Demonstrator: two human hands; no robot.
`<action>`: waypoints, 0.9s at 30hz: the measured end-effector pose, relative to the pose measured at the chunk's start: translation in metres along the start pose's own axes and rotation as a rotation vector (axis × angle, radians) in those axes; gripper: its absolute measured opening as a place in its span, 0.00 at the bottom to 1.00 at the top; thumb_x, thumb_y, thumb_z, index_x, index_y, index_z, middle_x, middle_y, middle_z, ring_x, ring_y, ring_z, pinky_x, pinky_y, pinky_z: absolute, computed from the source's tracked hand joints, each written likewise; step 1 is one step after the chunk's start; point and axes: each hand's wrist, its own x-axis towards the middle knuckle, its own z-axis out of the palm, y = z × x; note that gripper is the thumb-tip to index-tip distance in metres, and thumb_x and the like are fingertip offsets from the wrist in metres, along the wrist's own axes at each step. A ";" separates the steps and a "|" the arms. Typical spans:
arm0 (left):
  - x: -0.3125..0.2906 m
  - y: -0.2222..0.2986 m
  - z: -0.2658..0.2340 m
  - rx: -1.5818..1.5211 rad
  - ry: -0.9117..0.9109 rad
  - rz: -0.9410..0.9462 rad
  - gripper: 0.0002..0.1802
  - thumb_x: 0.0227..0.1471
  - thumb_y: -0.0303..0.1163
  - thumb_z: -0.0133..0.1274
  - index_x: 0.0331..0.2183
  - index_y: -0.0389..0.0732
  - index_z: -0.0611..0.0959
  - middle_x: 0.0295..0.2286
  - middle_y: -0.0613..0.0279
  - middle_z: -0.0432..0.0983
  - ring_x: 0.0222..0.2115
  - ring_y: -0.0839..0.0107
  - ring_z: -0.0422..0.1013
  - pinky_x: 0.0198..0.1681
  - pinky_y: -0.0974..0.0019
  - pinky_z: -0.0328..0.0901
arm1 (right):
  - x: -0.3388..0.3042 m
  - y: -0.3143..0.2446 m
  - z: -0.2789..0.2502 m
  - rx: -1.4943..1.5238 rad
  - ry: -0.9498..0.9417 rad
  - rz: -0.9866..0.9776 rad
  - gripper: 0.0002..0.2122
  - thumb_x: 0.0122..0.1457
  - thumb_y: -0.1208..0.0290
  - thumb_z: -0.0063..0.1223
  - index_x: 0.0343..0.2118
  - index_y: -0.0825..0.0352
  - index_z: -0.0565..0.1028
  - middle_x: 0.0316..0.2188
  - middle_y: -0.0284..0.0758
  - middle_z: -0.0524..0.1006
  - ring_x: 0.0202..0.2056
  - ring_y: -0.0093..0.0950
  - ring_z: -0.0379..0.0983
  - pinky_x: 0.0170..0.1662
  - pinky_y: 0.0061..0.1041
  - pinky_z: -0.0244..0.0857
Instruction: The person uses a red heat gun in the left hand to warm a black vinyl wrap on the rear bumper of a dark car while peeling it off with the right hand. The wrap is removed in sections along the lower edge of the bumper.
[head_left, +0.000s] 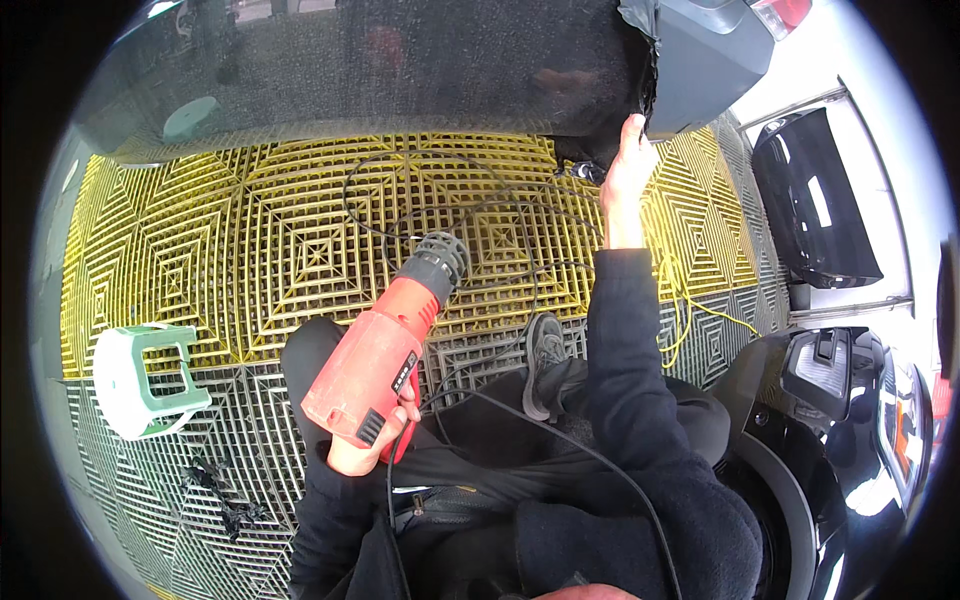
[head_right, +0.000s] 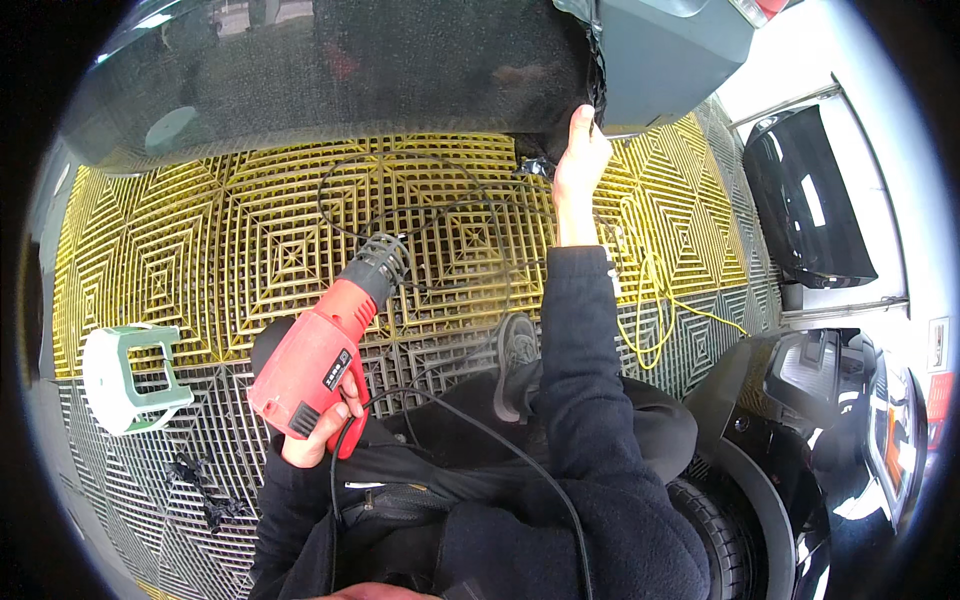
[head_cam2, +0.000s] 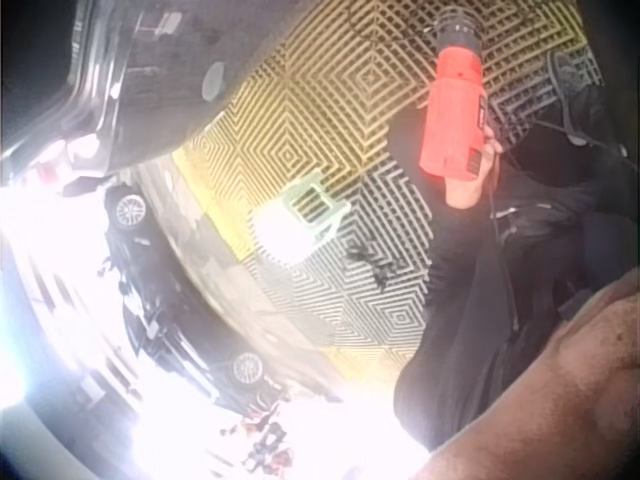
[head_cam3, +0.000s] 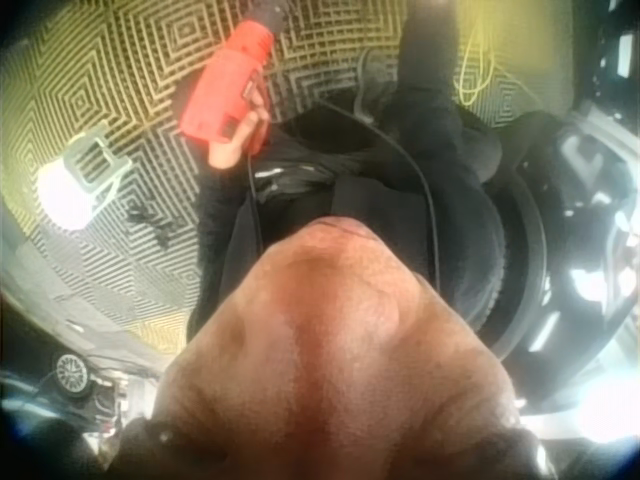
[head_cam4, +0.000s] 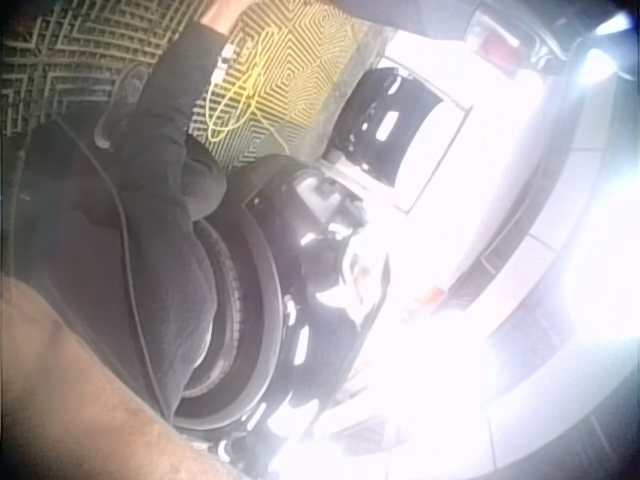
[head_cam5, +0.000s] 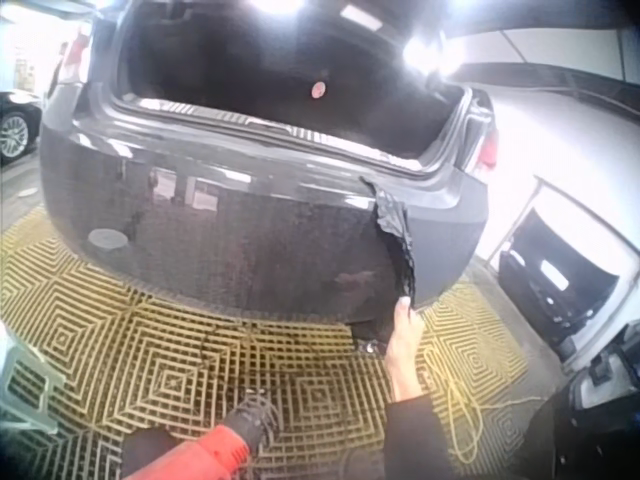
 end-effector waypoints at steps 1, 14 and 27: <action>0.000 -0.001 0.000 -0.006 0.002 -0.002 0.19 0.54 0.32 0.61 0.45 0.39 0.75 0.39 0.62 0.74 0.35 0.72 0.75 0.40 0.67 0.71 | -0.002 -0.002 0.000 0.000 0.003 0.016 0.26 0.68 0.50 0.53 0.18 0.56 0.55 0.19 0.19 0.52 0.24 0.16 0.44 0.29 0.25 0.39; 0.019 -0.010 0.000 -0.034 -0.019 0.008 0.19 0.53 0.30 0.61 0.46 0.39 0.75 0.39 0.63 0.74 0.35 0.72 0.75 0.40 0.66 0.71 | -0.018 -0.013 0.002 -0.019 0.015 0.078 0.24 0.71 0.52 0.48 0.21 0.64 0.64 0.20 0.23 0.59 0.26 0.17 0.49 0.30 0.24 0.46; 0.055 -0.010 0.000 -0.026 -0.068 0.007 0.21 0.54 0.27 0.60 0.49 0.37 0.75 0.38 0.62 0.75 0.34 0.71 0.76 0.40 0.67 0.71 | 0.003 -0.034 0.001 -0.717 0.279 -0.292 0.24 0.56 0.60 0.68 0.48 0.71 0.70 0.40 0.41 0.71 0.41 0.35 0.70 0.48 0.36 0.65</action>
